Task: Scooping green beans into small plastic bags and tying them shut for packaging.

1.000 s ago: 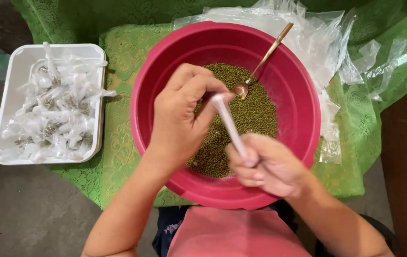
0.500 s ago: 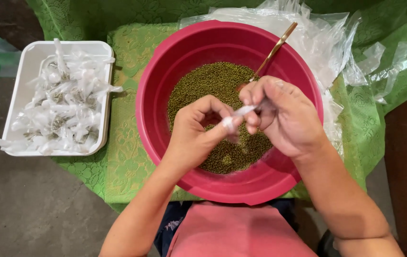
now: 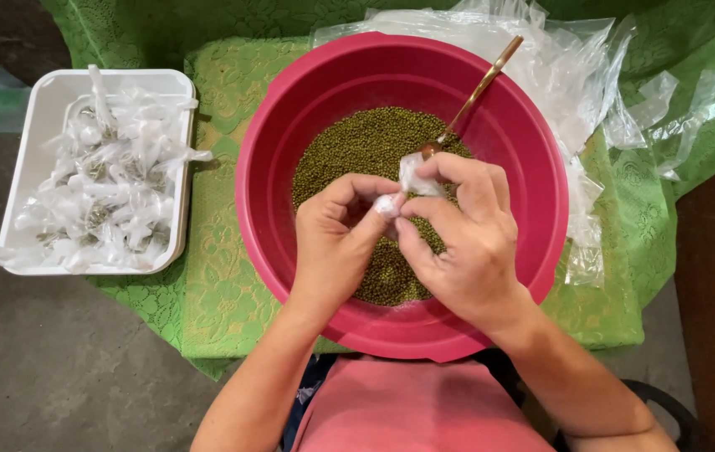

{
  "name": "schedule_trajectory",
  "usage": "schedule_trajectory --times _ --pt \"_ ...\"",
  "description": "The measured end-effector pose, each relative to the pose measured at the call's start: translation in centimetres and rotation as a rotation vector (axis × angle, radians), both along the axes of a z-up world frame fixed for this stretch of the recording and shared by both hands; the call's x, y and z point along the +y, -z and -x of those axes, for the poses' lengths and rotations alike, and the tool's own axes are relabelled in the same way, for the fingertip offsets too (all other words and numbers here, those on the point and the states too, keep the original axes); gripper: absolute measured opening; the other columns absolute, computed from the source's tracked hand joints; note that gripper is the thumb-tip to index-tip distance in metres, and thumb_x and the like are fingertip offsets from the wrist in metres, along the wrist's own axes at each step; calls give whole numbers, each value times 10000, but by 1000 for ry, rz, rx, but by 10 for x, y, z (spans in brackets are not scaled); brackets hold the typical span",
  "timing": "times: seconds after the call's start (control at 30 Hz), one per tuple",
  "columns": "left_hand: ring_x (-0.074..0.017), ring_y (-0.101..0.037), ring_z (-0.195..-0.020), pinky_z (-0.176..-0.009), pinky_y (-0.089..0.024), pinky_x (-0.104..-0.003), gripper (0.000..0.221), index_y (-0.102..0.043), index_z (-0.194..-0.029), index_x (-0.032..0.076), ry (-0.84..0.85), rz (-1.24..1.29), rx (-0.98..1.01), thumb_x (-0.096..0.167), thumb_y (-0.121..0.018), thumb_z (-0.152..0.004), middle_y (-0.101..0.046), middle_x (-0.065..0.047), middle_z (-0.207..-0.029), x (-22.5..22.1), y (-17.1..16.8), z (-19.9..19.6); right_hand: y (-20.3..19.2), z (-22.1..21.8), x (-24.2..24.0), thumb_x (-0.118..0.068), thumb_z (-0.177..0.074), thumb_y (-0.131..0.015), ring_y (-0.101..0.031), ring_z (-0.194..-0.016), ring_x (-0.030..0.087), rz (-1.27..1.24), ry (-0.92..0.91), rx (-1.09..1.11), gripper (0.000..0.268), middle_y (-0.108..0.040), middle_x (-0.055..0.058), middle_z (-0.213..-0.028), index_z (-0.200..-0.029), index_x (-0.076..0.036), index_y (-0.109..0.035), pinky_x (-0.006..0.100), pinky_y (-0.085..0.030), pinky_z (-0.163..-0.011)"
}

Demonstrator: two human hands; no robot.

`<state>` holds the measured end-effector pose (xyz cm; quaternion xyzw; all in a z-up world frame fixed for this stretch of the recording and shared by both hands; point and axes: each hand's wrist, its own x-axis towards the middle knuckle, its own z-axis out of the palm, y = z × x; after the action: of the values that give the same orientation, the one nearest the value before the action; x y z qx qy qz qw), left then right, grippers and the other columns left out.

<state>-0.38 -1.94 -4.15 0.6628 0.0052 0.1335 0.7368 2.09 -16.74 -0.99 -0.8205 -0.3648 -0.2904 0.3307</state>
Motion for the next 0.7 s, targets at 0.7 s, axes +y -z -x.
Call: schedule_trajectory --times 0.7 --pt "-85 -657 -865 -830 -555 -245 143 -716 -995 59 305 708 183 182 -646 -1020 -726 -31 -942 -11 21 13 8 -4 -15 -73 -958 -789 -561 -1175 380 14 -136 -177 89 -629 191 -1257 -1020 -12 -770 481 -501 -1019"
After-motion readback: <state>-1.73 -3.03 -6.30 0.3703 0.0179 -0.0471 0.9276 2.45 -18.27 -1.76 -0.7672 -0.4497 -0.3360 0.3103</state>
